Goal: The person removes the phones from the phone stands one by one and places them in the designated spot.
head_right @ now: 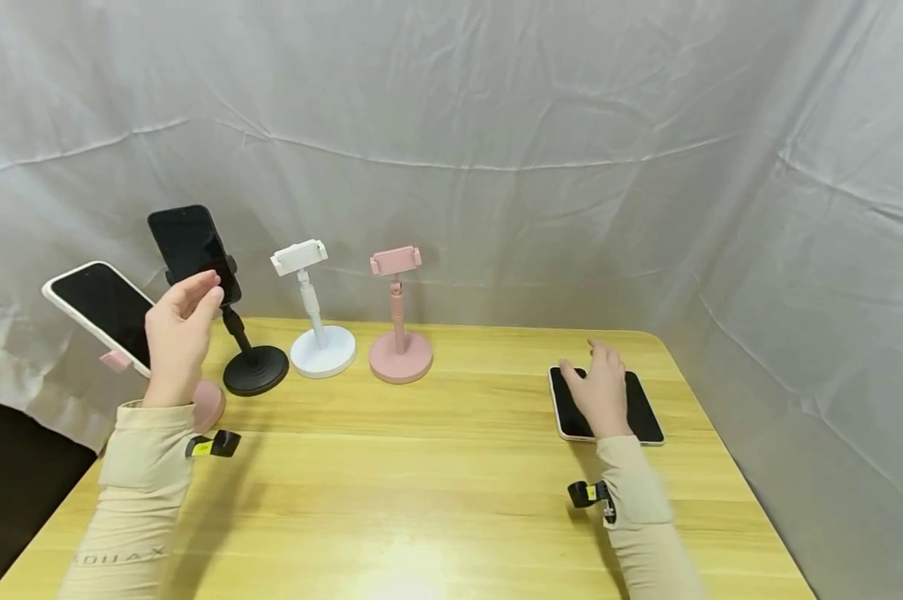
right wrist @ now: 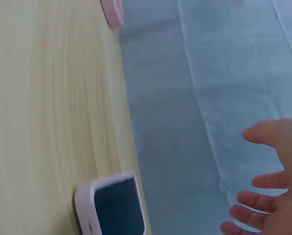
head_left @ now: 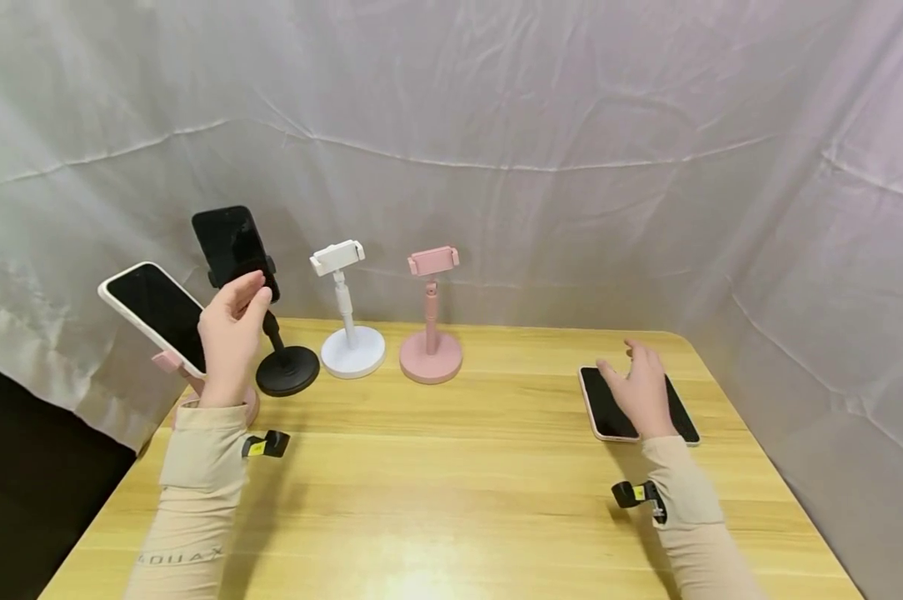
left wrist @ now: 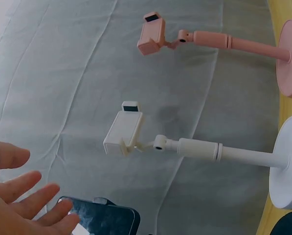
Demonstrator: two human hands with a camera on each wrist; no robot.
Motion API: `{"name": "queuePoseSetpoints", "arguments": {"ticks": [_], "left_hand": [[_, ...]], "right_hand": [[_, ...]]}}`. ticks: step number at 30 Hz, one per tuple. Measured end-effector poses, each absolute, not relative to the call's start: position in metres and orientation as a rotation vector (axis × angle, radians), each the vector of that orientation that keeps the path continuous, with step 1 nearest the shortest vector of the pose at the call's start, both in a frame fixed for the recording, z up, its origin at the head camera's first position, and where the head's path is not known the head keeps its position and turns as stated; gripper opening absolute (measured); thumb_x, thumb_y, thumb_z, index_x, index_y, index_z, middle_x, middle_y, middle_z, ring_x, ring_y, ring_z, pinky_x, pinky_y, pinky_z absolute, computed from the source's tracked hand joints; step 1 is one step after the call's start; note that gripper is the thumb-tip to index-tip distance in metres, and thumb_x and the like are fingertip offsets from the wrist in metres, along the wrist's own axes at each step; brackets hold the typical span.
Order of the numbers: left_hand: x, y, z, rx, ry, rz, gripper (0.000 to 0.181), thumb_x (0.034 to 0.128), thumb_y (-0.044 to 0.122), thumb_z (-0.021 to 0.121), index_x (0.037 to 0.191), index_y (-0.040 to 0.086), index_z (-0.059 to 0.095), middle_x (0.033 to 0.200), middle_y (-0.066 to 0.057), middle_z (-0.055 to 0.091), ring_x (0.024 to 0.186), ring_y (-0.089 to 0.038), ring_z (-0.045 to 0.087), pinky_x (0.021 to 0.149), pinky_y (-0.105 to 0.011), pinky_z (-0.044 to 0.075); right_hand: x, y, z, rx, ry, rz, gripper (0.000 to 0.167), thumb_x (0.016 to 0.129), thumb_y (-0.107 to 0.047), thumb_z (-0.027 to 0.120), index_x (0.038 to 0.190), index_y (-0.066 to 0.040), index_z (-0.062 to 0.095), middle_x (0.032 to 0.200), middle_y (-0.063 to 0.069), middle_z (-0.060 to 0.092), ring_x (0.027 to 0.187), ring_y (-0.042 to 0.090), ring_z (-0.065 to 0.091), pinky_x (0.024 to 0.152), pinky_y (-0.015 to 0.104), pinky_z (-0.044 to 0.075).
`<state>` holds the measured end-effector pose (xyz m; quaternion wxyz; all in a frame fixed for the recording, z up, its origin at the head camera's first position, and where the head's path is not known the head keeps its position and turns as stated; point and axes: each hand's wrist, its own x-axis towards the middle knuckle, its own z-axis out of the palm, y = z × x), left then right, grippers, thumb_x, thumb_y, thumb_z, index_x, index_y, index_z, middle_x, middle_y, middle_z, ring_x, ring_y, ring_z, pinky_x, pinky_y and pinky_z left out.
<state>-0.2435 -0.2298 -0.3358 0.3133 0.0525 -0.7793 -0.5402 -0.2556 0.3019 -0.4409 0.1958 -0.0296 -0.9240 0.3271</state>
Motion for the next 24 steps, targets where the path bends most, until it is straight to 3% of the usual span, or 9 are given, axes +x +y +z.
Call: {"name": "queuePoseSetpoints", "arguments": {"ticks": [7, 15, 24], "left_hand": [[-0.251, -0.238, -0.335, 0.206, -1.985, -1.468, 0.043, 0.0976, 0.026, 0.058, 0.139, 0.014, 0.055, 0.146, -0.005, 0.052, 0.136, -0.015, 0.046, 0.115, -0.032, 0.036], [-0.264, -0.240, -0.329, 0.286, -1.924, -1.570, 0.053, 0.0967, 0.027, 0.058, 0.147, 0.021, 0.043, 0.157, 0.001, 0.036, 0.145, -0.011, 0.029, 0.120, -0.031, 0.023], [-0.279, -0.245, -0.327, 0.363, -1.902, -1.579, 0.059, 0.0966, 0.030, 0.056, 0.151, 0.025, 0.035, 0.159, 0.005, 0.028, 0.146, -0.005, 0.022, 0.121, -0.023, 0.016]], "right_hand": [[-0.259, 0.256, -0.432, 0.068, -2.444, 0.969, 0.056, 0.093, -0.025, 0.066, 0.137, 0.004, 0.046, 0.123, 0.028, 0.052, 0.115, 0.042, 0.048, 0.092, 0.055, 0.044], [-0.265, 0.192, -0.411, 0.318, -2.228, 1.124, 0.045, 0.089, -0.015, 0.071, 0.128, 0.003, 0.055, 0.111, 0.024, 0.058, 0.102, 0.037, 0.057, 0.084, 0.046, 0.052], [-0.274, 0.116, -0.390, 0.539, -2.119, 1.241, 0.042, 0.091, -0.014, 0.068, 0.128, 0.003, 0.055, 0.107, 0.022, 0.060, 0.100, 0.033, 0.061, 0.082, 0.042, 0.055]]}}
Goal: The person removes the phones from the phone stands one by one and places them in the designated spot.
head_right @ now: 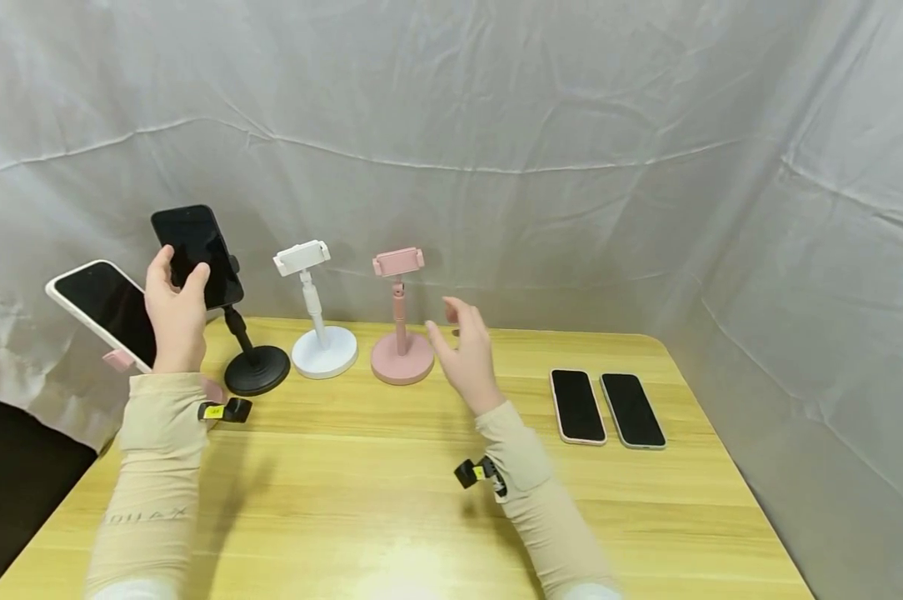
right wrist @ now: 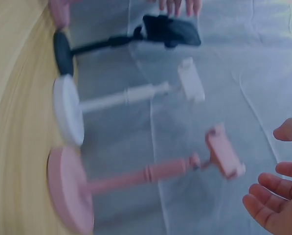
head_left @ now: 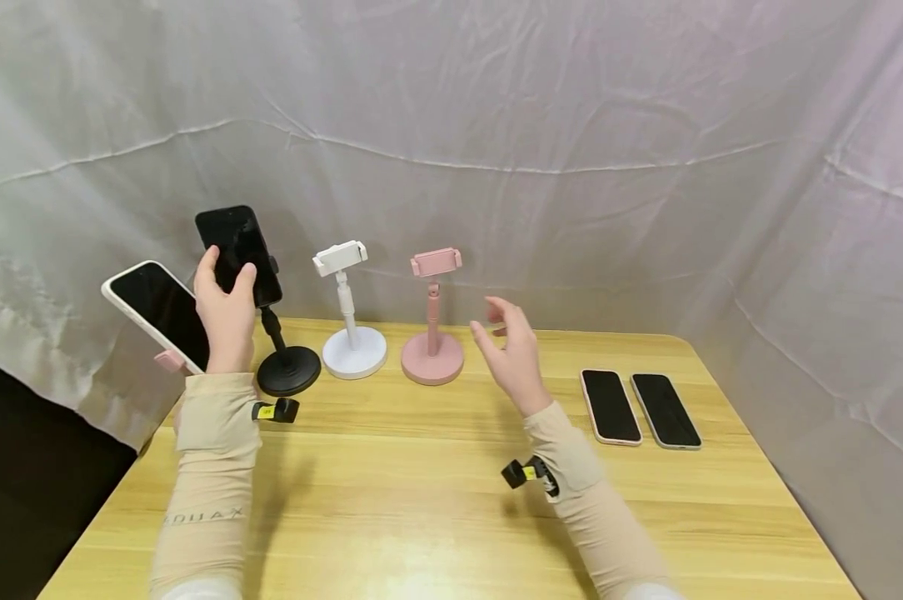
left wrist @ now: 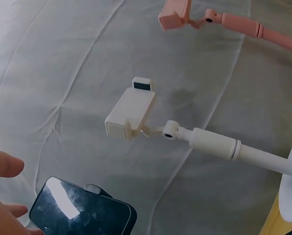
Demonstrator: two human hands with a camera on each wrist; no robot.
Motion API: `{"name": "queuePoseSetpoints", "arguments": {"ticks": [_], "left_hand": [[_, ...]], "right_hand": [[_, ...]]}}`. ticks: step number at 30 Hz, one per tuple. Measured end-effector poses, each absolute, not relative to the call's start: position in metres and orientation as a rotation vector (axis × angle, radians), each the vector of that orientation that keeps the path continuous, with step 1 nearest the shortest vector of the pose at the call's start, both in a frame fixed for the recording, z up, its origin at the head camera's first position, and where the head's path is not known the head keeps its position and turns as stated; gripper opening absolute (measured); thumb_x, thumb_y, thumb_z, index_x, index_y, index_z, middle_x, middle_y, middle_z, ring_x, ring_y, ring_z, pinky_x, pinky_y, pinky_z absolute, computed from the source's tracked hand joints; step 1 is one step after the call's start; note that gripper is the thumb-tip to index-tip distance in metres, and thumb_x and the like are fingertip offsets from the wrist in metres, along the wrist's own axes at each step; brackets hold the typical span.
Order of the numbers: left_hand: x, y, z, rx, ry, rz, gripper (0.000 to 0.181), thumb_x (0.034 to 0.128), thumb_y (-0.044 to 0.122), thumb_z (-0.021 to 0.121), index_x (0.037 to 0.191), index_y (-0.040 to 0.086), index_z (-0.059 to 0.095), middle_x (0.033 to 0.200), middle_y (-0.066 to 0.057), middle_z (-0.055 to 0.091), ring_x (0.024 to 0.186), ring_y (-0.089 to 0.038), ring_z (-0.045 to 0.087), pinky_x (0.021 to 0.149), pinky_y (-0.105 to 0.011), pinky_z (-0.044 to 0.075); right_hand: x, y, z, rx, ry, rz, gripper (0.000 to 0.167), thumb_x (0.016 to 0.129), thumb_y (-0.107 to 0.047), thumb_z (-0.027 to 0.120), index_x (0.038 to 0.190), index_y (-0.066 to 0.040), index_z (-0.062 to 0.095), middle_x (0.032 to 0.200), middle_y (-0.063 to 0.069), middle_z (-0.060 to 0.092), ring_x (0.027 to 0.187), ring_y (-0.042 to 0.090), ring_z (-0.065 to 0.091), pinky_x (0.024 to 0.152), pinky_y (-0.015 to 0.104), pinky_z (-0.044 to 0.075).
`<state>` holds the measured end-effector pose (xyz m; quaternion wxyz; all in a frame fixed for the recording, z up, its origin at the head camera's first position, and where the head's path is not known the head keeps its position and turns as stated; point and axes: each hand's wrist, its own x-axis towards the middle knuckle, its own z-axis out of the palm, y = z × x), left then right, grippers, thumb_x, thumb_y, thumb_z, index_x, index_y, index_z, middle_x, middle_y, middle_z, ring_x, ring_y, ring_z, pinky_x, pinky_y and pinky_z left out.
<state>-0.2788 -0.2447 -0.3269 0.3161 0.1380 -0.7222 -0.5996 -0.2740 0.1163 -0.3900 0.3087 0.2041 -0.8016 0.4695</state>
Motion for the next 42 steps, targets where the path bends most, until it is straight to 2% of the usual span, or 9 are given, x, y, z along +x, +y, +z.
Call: {"name": "queuePoseSetpoints", "arguments": {"ticks": [5, 10, 16, 19, 22, 26, 32, 37, 42], "left_hand": [[-0.285, -0.250, -0.328, 0.415, -1.891, -1.588, 0.061, 0.0968, 0.032, 0.055, 0.152, 0.027, 0.030, 0.161, 0.006, 0.023, 0.146, -0.004, 0.021, 0.120, -0.022, 0.017], [-0.294, -0.254, -0.325, 0.440, -1.862, -1.649, 0.062, 0.0977, 0.034, 0.054, 0.153, 0.027, 0.027, 0.161, 0.008, 0.020, 0.146, -0.003, 0.019, 0.119, -0.019, 0.016], [-0.303, -0.256, -0.321, 0.429, -1.780, -1.801, 0.063, 0.0996, 0.034, 0.051, 0.155, 0.024, 0.022, 0.162, 0.007, 0.017, 0.145, -0.001, 0.018, 0.119, -0.016, 0.015], [-0.304, -0.256, -0.321, 0.413, -1.750, -1.860, 0.063, 0.1007, 0.035, 0.048, 0.155, 0.023, 0.020, 0.162, 0.006, 0.018, 0.143, -0.002, 0.022, 0.118, -0.017, 0.018], [-0.304, -0.257, -0.322, 0.382, -1.715, -1.905, 0.063, 0.1016, 0.035, 0.046, 0.156, 0.021, 0.017, 0.162, 0.004, 0.020, 0.142, -0.005, 0.026, 0.118, -0.019, 0.020], [-0.302, -0.256, -0.324, 0.380, -1.723, -1.912, 0.064, 0.1022, 0.036, 0.044, 0.156, 0.020, 0.014, 0.163, 0.005, 0.018, 0.144, -0.004, 0.022, 0.119, -0.019, 0.018], [-0.301, -0.252, -0.324, 0.414, -1.756, -1.861, 0.064, 0.1017, 0.037, 0.044, 0.156, 0.019, 0.016, 0.163, 0.004, 0.018, 0.146, -0.004, 0.020, 0.120, -0.019, 0.016], [-0.298, -0.247, -0.324, 0.439, -1.800, -1.830, 0.066, 0.1013, 0.040, 0.043, 0.157, 0.020, 0.014, 0.164, 0.004, 0.014, 0.147, -0.006, 0.017, 0.120, -0.021, 0.016], [-0.294, -0.241, -0.325, 0.412, -1.792, -1.832, 0.065, 0.1018, 0.039, 0.042, 0.157, 0.020, 0.013, 0.163, 0.001, 0.014, 0.146, -0.010, 0.022, 0.121, -0.025, 0.020]], "right_hand": [[-0.274, 0.077, -0.377, 0.644, -2.118, 1.358, 0.042, 0.093, -0.016, 0.066, 0.131, -0.002, 0.054, 0.113, 0.023, 0.061, 0.102, 0.031, 0.062, 0.085, 0.042, 0.056], [-0.278, 0.040, -0.364, 0.700, -2.157, 1.499, 0.041, 0.094, -0.018, 0.065, 0.131, -0.004, 0.055, 0.114, 0.017, 0.065, 0.105, 0.029, 0.064, 0.089, 0.038, 0.056], [-0.289, 0.006, -0.352, 0.759, -2.300, 1.713, 0.046, 0.097, -0.028, 0.060, 0.138, -0.008, 0.051, 0.127, 0.011, 0.063, 0.121, 0.022, 0.059, 0.101, 0.034, 0.049], [-0.296, -0.008, -0.349, 0.788, -2.326, 1.840, 0.047, 0.099, -0.031, 0.057, 0.140, -0.012, 0.049, 0.134, 0.010, 0.060, 0.126, 0.021, 0.056, 0.105, 0.032, 0.046], [-0.303, -0.022, -0.345, 0.812, -2.317, 1.986, 0.046, 0.101, -0.030, 0.053, 0.142, -0.011, 0.048, 0.139, 0.011, 0.056, 0.129, 0.023, 0.054, 0.106, 0.032, 0.046], [-0.312, -0.039, -0.341, 0.850, -2.308, 2.170, 0.047, 0.104, -0.030, 0.047, 0.145, -0.006, 0.044, 0.145, 0.013, 0.051, 0.134, 0.024, 0.050, 0.107, 0.034, 0.045], [-0.322, -0.062, -0.336, 0.978, -2.335, 2.325, 0.053, 0.106, -0.034, 0.038, 0.150, -0.005, 0.034, 0.154, 0.013, 0.040, 0.144, 0.023, 0.036, 0.116, 0.039, 0.035], [-0.327, -0.081, -0.331, 1.010, -2.444, 2.336, 0.057, 0.106, -0.038, 0.034, 0.153, -0.007, 0.027, 0.159, 0.007, 0.032, 0.148, 0.018, 0.029, 0.118, 0.034, 0.031], [-0.329, -0.094, -0.329, 0.979, -2.535, 2.339, 0.062, 0.104, -0.047, 0.033, 0.156, -0.014, 0.023, 0.164, 0.000, 0.019, 0.151, 0.013, 0.019, 0.120, 0.032, 0.027]]}}
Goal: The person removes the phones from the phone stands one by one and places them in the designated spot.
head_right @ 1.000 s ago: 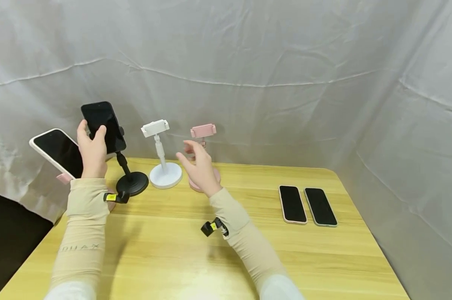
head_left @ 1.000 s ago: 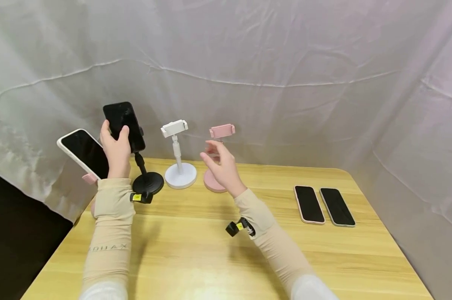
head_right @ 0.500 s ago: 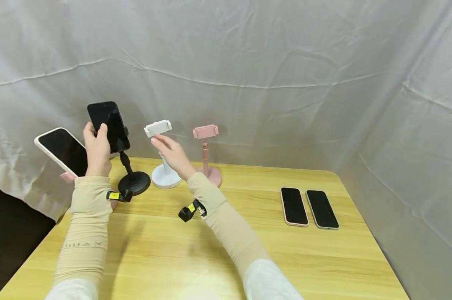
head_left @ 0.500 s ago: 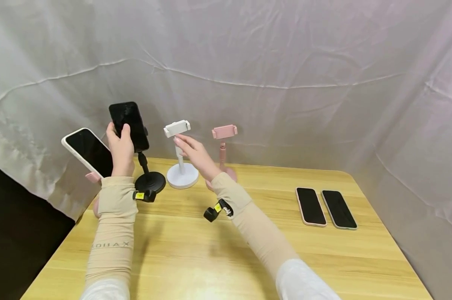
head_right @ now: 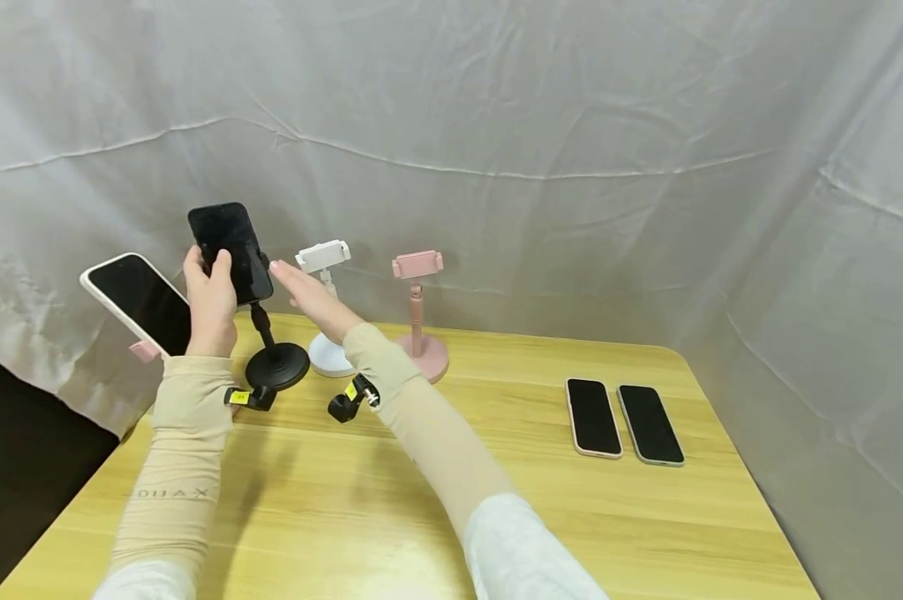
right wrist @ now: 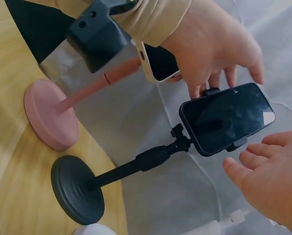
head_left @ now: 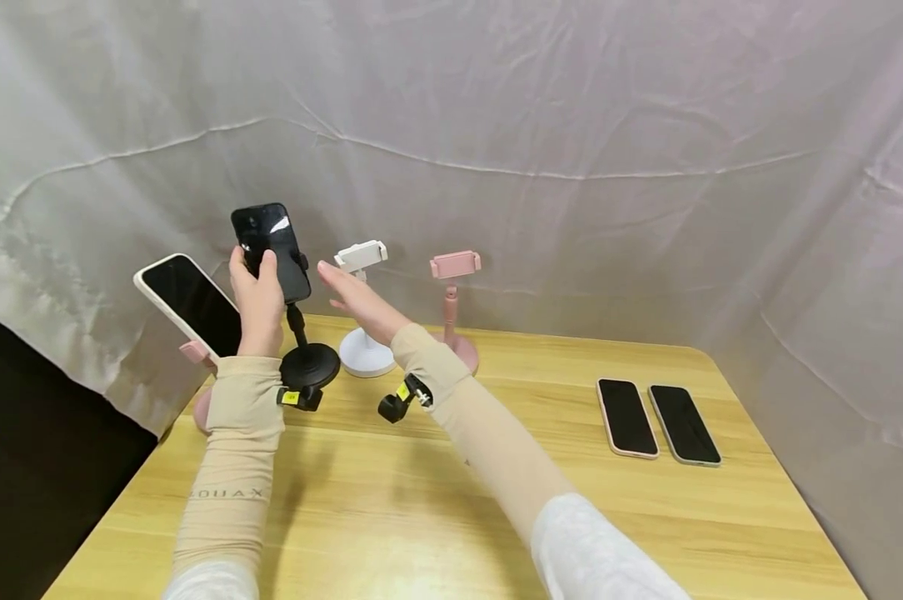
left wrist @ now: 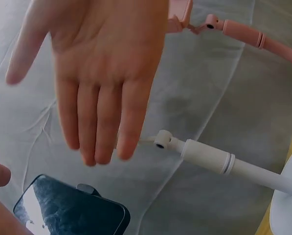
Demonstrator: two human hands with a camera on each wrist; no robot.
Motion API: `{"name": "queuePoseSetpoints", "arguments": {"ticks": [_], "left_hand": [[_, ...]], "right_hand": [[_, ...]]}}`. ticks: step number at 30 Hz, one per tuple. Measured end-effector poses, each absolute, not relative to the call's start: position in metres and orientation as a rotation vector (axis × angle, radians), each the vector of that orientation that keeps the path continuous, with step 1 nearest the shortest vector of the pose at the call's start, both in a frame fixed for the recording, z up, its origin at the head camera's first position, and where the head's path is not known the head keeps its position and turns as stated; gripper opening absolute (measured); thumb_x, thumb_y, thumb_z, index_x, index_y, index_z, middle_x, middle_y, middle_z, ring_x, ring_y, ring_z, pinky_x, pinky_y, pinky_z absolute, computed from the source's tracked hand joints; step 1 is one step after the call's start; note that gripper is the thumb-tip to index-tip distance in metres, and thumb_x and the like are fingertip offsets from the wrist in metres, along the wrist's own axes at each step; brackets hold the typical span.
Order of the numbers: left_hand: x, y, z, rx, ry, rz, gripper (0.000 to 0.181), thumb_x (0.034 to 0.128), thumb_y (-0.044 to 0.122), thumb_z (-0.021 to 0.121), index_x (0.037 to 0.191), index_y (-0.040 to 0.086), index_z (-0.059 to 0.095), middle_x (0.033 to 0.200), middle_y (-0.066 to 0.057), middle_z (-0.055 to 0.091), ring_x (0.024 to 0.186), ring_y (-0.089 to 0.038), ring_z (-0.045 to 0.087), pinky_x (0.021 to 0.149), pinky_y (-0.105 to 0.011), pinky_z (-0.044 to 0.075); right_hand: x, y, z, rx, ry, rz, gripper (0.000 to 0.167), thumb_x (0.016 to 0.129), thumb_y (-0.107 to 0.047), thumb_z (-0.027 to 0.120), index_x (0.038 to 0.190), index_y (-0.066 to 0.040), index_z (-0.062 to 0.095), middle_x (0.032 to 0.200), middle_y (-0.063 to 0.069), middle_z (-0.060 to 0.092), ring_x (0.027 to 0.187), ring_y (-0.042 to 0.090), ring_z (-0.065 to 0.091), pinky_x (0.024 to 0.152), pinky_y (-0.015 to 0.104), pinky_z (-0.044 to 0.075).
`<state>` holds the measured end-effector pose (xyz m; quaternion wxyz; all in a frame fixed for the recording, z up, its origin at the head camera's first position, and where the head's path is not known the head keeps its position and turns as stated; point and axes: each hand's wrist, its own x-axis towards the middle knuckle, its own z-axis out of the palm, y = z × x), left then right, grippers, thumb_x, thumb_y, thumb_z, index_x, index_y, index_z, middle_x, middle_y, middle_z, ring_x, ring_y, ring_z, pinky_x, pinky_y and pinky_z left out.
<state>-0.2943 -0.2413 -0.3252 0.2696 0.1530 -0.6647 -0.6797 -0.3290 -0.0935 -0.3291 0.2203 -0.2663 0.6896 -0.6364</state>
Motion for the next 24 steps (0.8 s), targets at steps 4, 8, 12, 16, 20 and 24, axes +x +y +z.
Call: {"name": "queuePoseSetpoints", "arguments": {"ticks": [4, 8, 12, 16, 20, 24], "left_hand": [[-0.291, -0.238, -0.327, 0.410, -1.794, -1.823, 0.064, 0.1019, 0.040, 0.041, 0.156, 0.022, 0.013, 0.163, 0.001, 0.013, 0.147, -0.009, 0.020, 0.121, -0.026, 0.019], [-0.288, -0.236, -0.329, 0.387, -1.784, -1.817, 0.064, 0.1021, 0.039, 0.042, 0.157, 0.019, 0.013, 0.163, 0.000, 0.013, 0.147, -0.007, 0.018, 0.121, -0.024, 0.018], [-0.284, -0.233, -0.331, 0.371, -1.786, -1.826, 0.066, 0.1027, 0.040, 0.040, 0.157, 0.019, 0.010, 0.164, 0.002, 0.010, 0.148, -0.007, 0.015, 0.122, -0.026, 0.016], [-0.280, -0.230, -0.334, 0.381, -1.803, -1.803, 0.066, 0.1028, 0.042, 0.040, 0.157, 0.018, 0.012, 0.164, 0.002, 0.010, 0.149, -0.007, 0.013, 0.123, -0.028, 0.013], [-0.278, -0.225, -0.338, 0.388, -1.809, -1.770, 0.064, 0.1025, 0.042, 0.041, 0.156, 0.017, 0.016, 0.164, 0.001, 0.014, 0.149, -0.007, 0.014, 0.123, -0.027, 0.013], [-0.273, -0.222, -0.340, 0.362, -1.774, -1.793, 0.064, 0.1025, 0.040, 0.042, 0.156, 0.017, 0.017, 0.163, 0.001, 0.018, 0.149, -0.010, 0.018, 0.122, -0.028, 0.018]], "right_hand": [[-0.332, -0.101, -0.329, -0.742, 1.916, -1.720, 0.063, 0.103, -0.053, 0.030, 0.157, -0.022, 0.018, 0.165, -0.007, 0.011, 0.152, 0.009, 0.011, 0.122, 0.032, 0.022], [-0.337, -0.109, -0.330, -0.739, 1.923, -1.700, 0.063, 0.103, -0.055, 0.027, 0.157, -0.026, 0.014, 0.165, -0.009, 0.008, 0.152, 0.008, 0.007, 0.123, 0.034, 0.019], [-0.343, -0.116, -0.333, -0.706, 1.910, -1.721, 0.062, 0.104, -0.054, 0.026, 0.157, -0.024, 0.015, 0.166, -0.005, 0.008, 0.153, 0.012, 0.006, 0.124, 0.037, 0.017], [-0.350, -0.120, -0.340, -0.657, 1.871, -1.789, 0.062, 0.104, -0.051, 0.026, 0.157, -0.021, 0.018, 0.166, -0.002, 0.011, 0.153, 0.014, 0.009, 0.124, 0.039, 0.017], [-0.355, -0.120, -0.345, -0.645, 1.829, -1.851, 0.062, 0.104, -0.051, 0.028, 0.157, -0.019, 0.018, 0.165, -0.001, 0.013, 0.152, 0.014, 0.012, 0.124, 0.040, 0.016], [-0.353, -0.118, -0.344, -0.646, 1.805, -1.866, 0.063, 0.104, -0.050, 0.030, 0.157, -0.018, 0.019, 0.165, 0.000, 0.014, 0.152, 0.015, 0.013, 0.124, 0.040, 0.015]]}}
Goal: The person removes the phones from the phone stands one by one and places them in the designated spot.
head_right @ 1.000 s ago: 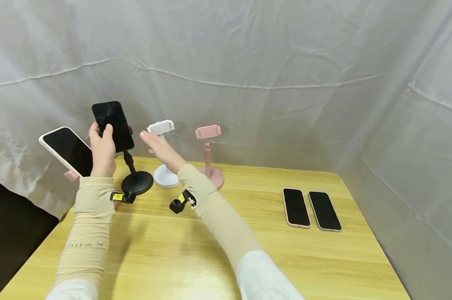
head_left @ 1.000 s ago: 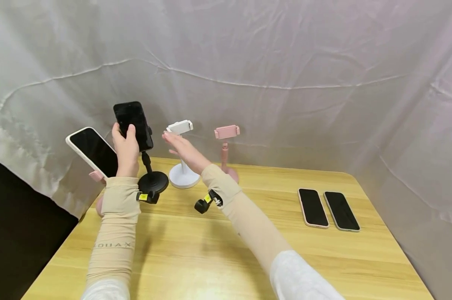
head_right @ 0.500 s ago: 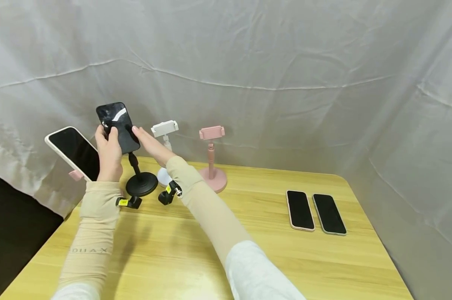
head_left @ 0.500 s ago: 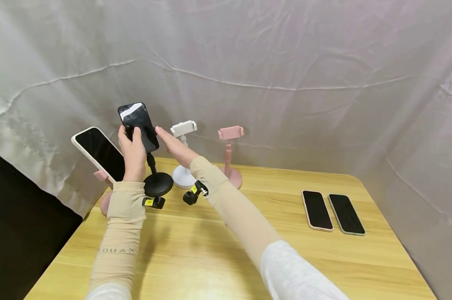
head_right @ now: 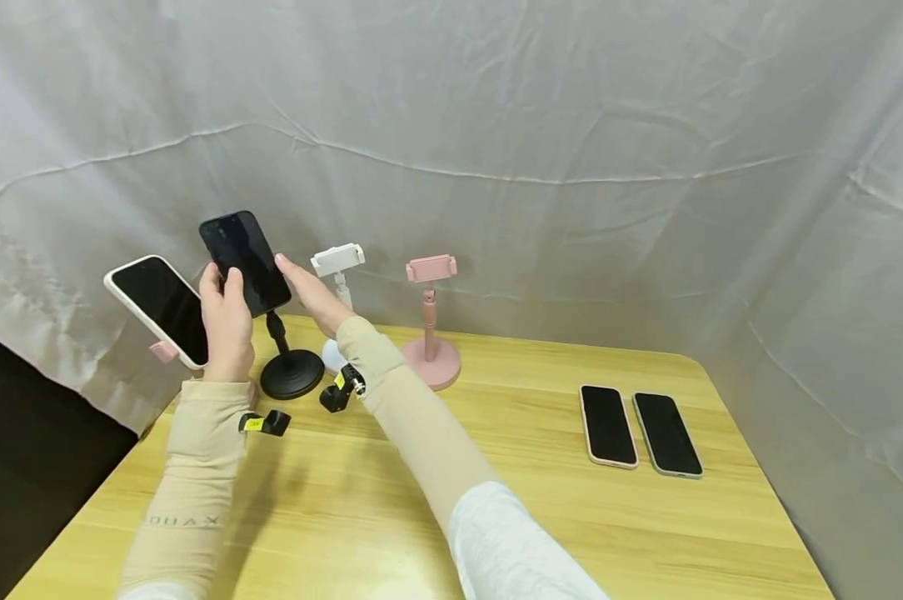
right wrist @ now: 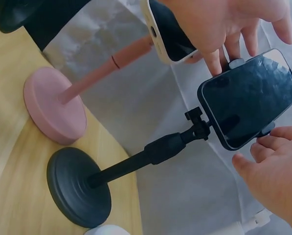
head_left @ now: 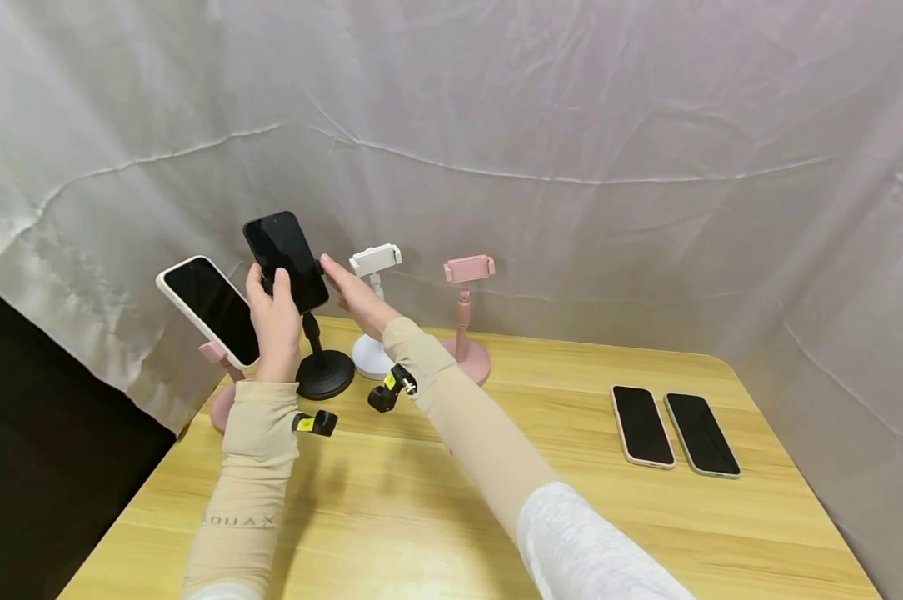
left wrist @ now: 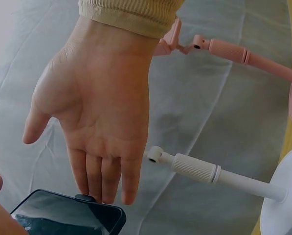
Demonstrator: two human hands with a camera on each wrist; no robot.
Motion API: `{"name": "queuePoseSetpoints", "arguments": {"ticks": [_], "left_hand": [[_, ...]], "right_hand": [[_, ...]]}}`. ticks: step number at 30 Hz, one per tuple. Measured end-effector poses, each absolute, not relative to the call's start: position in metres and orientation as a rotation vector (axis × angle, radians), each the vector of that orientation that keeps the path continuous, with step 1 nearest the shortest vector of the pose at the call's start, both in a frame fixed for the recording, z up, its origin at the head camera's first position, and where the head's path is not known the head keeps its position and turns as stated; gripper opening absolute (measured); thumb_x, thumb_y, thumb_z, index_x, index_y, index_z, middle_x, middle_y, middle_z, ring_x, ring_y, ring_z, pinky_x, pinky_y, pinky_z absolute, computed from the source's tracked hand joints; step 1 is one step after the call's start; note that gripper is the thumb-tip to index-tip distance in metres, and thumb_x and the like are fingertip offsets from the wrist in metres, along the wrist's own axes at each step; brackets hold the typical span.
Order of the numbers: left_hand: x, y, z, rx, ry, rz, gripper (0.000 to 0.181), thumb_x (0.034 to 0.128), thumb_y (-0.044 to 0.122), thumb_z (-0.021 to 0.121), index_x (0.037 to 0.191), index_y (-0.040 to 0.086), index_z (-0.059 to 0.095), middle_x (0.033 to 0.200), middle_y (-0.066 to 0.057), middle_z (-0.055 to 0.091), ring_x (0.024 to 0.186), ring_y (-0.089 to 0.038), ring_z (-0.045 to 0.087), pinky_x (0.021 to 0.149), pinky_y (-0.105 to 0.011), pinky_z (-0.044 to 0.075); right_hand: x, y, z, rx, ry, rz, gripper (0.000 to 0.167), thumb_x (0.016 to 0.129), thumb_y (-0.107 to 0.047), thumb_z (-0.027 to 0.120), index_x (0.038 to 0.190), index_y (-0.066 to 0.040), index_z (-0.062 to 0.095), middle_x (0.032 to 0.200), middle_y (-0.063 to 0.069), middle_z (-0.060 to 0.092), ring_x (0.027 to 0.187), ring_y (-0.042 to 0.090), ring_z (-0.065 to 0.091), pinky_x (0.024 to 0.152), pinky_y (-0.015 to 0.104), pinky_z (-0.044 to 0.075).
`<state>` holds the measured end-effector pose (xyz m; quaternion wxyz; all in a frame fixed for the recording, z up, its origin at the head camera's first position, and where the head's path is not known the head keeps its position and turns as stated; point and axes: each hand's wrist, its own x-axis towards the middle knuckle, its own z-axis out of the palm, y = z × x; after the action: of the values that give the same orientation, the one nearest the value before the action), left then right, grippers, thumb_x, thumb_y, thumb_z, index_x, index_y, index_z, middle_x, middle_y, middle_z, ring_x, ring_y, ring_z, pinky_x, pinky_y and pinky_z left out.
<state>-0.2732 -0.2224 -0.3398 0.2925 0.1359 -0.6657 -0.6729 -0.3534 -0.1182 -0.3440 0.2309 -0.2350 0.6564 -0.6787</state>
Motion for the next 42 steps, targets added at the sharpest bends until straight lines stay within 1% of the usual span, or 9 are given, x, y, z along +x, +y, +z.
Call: {"name": "queuePoseSetpoints", "arguments": {"ticks": [10, 15, 18, 22, 27, 32, 36, 39, 42], "left_hand": [[-0.254, -0.213, -0.338, 0.349, -1.783, -1.815, 0.063, 0.1034, 0.040, 0.040, 0.156, 0.016, 0.016, 0.164, 0.001, 0.014, 0.150, -0.010, 0.013, 0.124, -0.031, 0.015], [-0.244, -0.209, -0.341, 0.308, -1.789, -1.815, 0.062, 0.1034, 0.039, 0.041, 0.156, 0.016, 0.018, 0.164, 0.000, 0.014, 0.151, -0.015, 0.013, 0.124, -0.033, 0.015], [-0.238, -0.205, -0.342, 0.273, -1.765, -1.830, 0.060, 0.1034, 0.036, 0.043, 0.156, 0.015, 0.020, 0.164, -0.001, 0.016, 0.150, -0.016, 0.017, 0.123, -0.034, 0.019], [-0.232, -0.201, -0.346, 0.259, -1.732, -1.822, 0.056, 0.1026, 0.028, 0.047, 0.154, 0.013, 0.028, 0.160, -0.003, 0.027, 0.146, -0.015, 0.027, 0.121, -0.035, 0.025], [-0.228, -0.201, -0.353, 0.261, -1.705, -1.746, 0.046, 0.0993, 0.017, 0.054, 0.145, 0.012, 0.046, 0.146, -0.008, 0.049, 0.133, -0.015, 0.043, 0.114, -0.034, 0.037], [-0.229, -0.205, -0.363, 0.244, -1.701, -1.645, 0.036, 0.0931, 0.011, 0.065, 0.130, 0.011, 0.064, 0.119, -0.011, 0.067, 0.108, -0.009, 0.058, 0.100, -0.025, 0.047], [-0.228, -0.208, -0.367, 0.245, -1.705, -1.629, 0.034, 0.0890, 0.012, 0.071, 0.123, 0.010, 0.068, 0.107, -0.003, 0.070, 0.095, -0.005, 0.059, 0.092, -0.020, 0.046], [-0.227, -0.207, -0.367, 0.229, -1.731, -1.651, 0.035, 0.0883, 0.014, 0.072, 0.123, 0.009, 0.068, 0.105, 0.003, 0.069, 0.093, -0.005, 0.059, 0.088, -0.017, 0.046], [-0.224, -0.202, -0.366, 0.213, -1.760, -1.677, 0.035, 0.0880, 0.016, 0.073, 0.122, 0.010, 0.069, 0.104, 0.005, 0.069, 0.093, -0.006, 0.060, 0.083, -0.014, 0.048]], "right_hand": [[-0.334, -0.110, -0.340, -0.660, 1.843, -1.853, 0.062, 0.103, -0.049, 0.034, 0.156, -0.020, 0.022, 0.164, -0.003, 0.018, 0.151, 0.012, 0.017, 0.122, 0.031, 0.021], [-0.325, -0.100, -0.342, -0.705, 1.907, -1.835, 0.062, 0.103, -0.046, 0.040, 0.156, -0.017, 0.024, 0.163, -0.003, 0.021, 0.150, 0.015, 0.021, 0.122, 0.034, 0.020], [-0.319, -0.092, -0.343, -0.701, 1.950, -1.807, 0.063, 0.101, -0.046, 0.044, 0.155, -0.020, 0.025, 0.162, -0.005, 0.023, 0.148, 0.018, 0.028, 0.122, 0.037, 0.021], [-0.314, -0.083, -0.345, -0.690, 1.983, -1.812, 0.060, 0.101, -0.043, 0.046, 0.154, -0.022, 0.029, 0.161, -0.004, 0.029, 0.145, 0.022, 0.034, 0.121, 0.039, 0.023], [-0.310, -0.072, -0.345, -0.729, 1.994, -1.837, 0.057, 0.101, -0.038, 0.047, 0.153, -0.019, 0.032, 0.160, -0.002, 0.032, 0.146, 0.018, 0.032, 0.120, 0.036, 0.026], [-0.303, -0.058, -0.347, -0.744, 1.984, -1.867, 0.054, 0.102, -0.035, 0.047, 0.152, -0.019, 0.035, 0.159, -0.001, 0.033, 0.146, 0.016, 0.032, 0.119, 0.034, 0.029], [-0.296, -0.048, -0.349, -0.750, 1.969, -1.887, 0.055, 0.101, -0.036, 0.047, 0.152, -0.020, 0.035, 0.160, -0.001, 0.032, 0.147, 0.016, 0.031, 0.120, 0.035, 0.028], [-0.291, -0.041, -0.351, -0.750, 1.967, -1.904, 0.056, 0.101, -0.036, 0.047, 0.153, -0.019, 0.033, 0.160, -0.001, 0.030, 0.148, 0.015, 0.027, 0.121, 0.036, 0.026], [-0.286, -0.032, -0.353, -0.744, 1.972, -1.917, 0.057, 0.101, -0.036, 0.047, 0.153, -0.019, 0.032, 0.161, -0.001, 0.028, 0.149, 0.015, 0.023, 0.122, 0.038, 0.022]]}}
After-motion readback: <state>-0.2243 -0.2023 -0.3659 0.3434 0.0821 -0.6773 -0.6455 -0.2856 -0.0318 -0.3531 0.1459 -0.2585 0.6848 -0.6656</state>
